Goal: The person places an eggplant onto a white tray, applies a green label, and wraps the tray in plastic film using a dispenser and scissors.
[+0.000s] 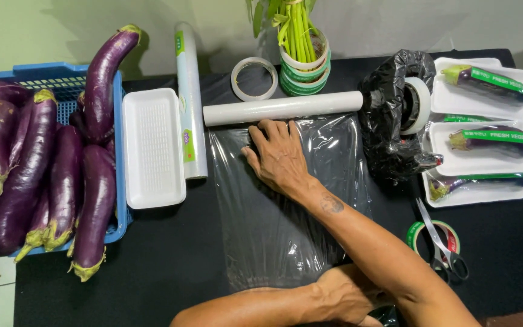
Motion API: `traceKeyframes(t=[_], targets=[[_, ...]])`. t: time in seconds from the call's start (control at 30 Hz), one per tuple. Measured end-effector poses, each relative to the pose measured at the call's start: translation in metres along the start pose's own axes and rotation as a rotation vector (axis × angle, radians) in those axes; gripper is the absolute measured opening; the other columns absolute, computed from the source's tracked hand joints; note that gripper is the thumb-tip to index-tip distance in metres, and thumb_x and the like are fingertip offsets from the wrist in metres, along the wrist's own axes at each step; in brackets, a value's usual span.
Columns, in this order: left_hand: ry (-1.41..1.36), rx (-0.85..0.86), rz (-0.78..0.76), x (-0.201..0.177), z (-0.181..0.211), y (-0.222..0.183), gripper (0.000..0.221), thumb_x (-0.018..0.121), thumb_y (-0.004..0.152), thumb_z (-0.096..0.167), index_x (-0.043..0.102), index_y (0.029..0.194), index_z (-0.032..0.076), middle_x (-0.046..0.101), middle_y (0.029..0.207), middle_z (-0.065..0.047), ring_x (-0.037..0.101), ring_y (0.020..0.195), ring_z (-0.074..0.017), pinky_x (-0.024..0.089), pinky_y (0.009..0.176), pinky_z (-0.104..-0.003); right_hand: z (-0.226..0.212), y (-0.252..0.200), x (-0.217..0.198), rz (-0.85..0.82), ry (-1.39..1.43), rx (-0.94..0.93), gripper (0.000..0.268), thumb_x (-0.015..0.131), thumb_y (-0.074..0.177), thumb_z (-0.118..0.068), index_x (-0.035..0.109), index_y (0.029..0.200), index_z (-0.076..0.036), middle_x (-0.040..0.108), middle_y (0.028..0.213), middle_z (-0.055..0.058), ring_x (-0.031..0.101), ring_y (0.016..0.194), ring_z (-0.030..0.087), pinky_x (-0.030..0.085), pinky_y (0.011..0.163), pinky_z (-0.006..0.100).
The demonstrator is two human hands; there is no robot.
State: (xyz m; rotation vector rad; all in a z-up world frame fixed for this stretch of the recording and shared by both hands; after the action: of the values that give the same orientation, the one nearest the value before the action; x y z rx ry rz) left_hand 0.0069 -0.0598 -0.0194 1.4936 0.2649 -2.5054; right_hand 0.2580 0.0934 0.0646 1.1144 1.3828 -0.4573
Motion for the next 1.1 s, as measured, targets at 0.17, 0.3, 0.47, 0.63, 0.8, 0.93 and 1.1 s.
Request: traceKeyframes(t=[0.17,0.3,0.47,0.63,0.8,0.93,1.1], targets=[[0.213,0.022,0.210,-0.026,0.002,-0.004,0.081,0.034,0.087,0.073,0.044,0.154,0.028,0.051,0.160,0.002,0.043,0.154,-0.0251,0.029,0.131,-0.048,0.019,-0.002,-0.008,0.010,0.108,0.037,0.027,0.064,0.098,-0.035,0.065,0.112,-0.012,0.060,0.100,0.008,0.060,0.091,0.029,0.035,0.110,0.069],[0.144,0.059,0.272,-0.026,0.001,-0.006,0.077,0.035,0.088,0.068,0.057,0.145,0.022,0.063,0.147,0.000,0.053,0.145,-0.0265,0.033,0.131,-0.047,0.032,0.004,-0.016,0.084,0.144,-0.040,0.024,0.066,0.100,-0.032,0.066,0.104,-0.008,0.055,0.094,0.009,0.050,0.077,0.029,0.039,0.077,0.044],[0.148,0.071,0.330,-0.036,0.002,-0.009,0.079,0.027,0.088,0.066,0.063,0.137,0.016,0.069,0.137,-0.006,0.060,0.136,-0.0305,0.040,0.123,-0.046,0.060,0.002,-0.022,0.116,0.144,0.070,0.021,0.063,0.102,-0.029,0.069,0.099,-0.009,0.065,0.086,0.007,0.059,0.081,0.027,0.040,0.074,0.044],[0.043,0.075,0.013,-0.027,-0.001,-0.002,0.070,0.021,0.091,0.063,0.074,0.090,0.018,0.074,0.074,-0.003,0.072,0.074,-0.0279,0.043,0.096,-0.044,0.077,-0.002,-0.037,0.090,0.323,0.165,0.025,0.062,0.103,-0.029,0.070,0.095,-0.007,0.073,0.091,0.005,0.067,0.085,0.023,0.041,0.091,0.054],[0.091,0.110,0.350,-0.033,-0.003,-0.007,0.076,0.027,0.089,0.064,0.059,0.143,0.020,0.067,0.141,-0.007,0.059,0.137,-0.0295,0.015,0.139,-0.055,0.101,-0.005,-0.041,0.039,0.396,0.291,0.030,0.061,0.104,-0.033,0.074,0.100,-0.007,0.077,0.098,0.006,0.067,0.087,0.022,0.039,0.091,0.045],[0.149,0.101,0.370,-0.038,-0.002,-0.008,0.078,0.030,0.089,0.065,0.053,0.149,0.021,0.064,0.148,-0.006,0.053,0.146,-0.0282,0.013,0.139,-0.056,0.112,-0.008,-0.039,0.051,0.383,0.298,0.029,0.063,0.103,-0.032,0.072,0.093,-0.006,0.074,0.090,0.006,0.067,0.082,0.023,0.045,0.084,0.043],[0.173,0.112,0.353,-0.036,-0.002,-0.007,0.082,0.031,0.087,0.068,0.045,0.154,0.023,0.061,0.153,-0.003,0.049,0.153,-0.0237,0.013,0.140,-0.056,0.084,-0.019,-0.035,0.175,0.061,0.121,0.017,0.070,0.099,-0.025,0.076,0.102,-0.009,0.072,0.095,0.008,0.065,0.088,0.027,0.043,0.098,0.056]])
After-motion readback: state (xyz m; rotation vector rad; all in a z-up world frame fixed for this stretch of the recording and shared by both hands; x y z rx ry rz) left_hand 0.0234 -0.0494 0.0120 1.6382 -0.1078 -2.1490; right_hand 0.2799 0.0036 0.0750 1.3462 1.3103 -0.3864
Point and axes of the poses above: each hand's wrist, its own y-axis towards the middle knuckle, its own x-axis out of the palm, z = x × y, the point moved 6 cm from there along y, towards the middle knuckle
